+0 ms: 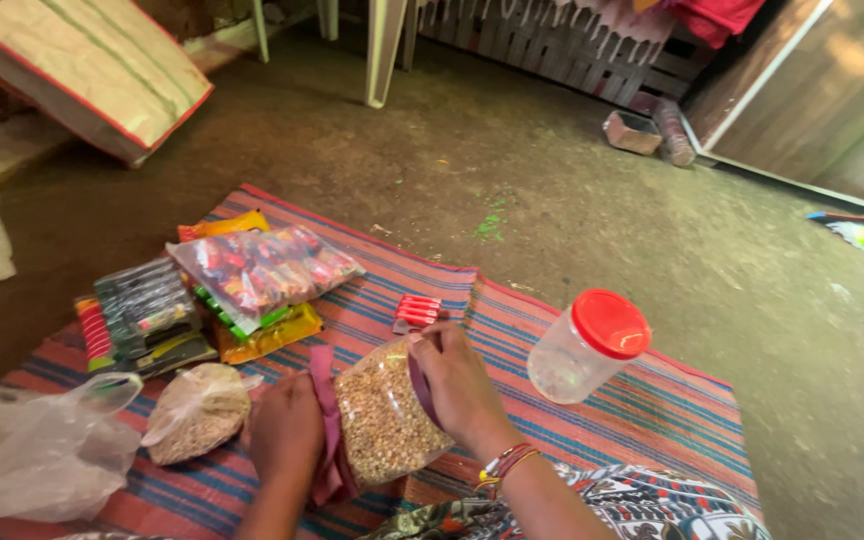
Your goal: The person sits on a mat and transfers grains from a plastic bag into a clear plastic jar with a red lid. They then wipe the exterior of the jar with a pink cloth and secure the lid.
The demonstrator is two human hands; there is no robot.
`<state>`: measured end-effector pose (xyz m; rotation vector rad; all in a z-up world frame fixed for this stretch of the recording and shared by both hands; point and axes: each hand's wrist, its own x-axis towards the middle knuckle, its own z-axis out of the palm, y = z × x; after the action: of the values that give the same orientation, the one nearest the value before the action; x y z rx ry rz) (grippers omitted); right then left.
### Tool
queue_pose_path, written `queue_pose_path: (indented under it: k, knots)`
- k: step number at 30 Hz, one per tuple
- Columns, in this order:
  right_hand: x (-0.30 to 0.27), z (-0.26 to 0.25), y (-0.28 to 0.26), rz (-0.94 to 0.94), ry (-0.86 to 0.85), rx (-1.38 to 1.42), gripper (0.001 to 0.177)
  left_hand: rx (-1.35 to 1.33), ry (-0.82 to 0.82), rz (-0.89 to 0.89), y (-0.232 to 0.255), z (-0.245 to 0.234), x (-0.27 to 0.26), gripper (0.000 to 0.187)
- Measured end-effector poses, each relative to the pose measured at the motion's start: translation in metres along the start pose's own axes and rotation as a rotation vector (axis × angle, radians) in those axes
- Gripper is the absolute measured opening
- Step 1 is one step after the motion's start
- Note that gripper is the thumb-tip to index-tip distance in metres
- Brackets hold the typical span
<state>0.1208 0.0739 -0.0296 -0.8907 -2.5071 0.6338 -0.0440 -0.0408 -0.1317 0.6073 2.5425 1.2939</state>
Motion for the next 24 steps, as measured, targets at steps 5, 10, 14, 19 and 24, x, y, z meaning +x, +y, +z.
queue_pose_path:
  k: [5, 10, 14, 19, 24]
  knots:
    - [-0.004, 0.012, 0.013, 0.065, 0.010, 0.047, 0.038, -0.154, 0.050, 0.213, 0.058, 0.008, -0.041, 0.044]
    - [-0.001, 0.013, 0.016, -0.046, 0.072, 0.020, 0.038, -0.108, 0.131, 0.585, 0.094, -0.007, -0.082, 0.049]
    - [-0.005, 0.006, 0.001, 0.095, 0.054, 0.231, 0.040, 0.009, 0.189, 0.683, 0.093, -0.011, -0.107, 0.055]
    - [0.009, 0.002, -0.003, 0.177, 0.027, 0.248, 0.045, 0.102, 0.153, 0.626, 0.109, -0.012, -0.084, 0.050]
    - [0.008, 0.006, 0.008, -0.008, 0.001, 0.015, 0.041, 0.241, -0.184, 0.290, 0.128, -0.007, -0.032, 0.037]
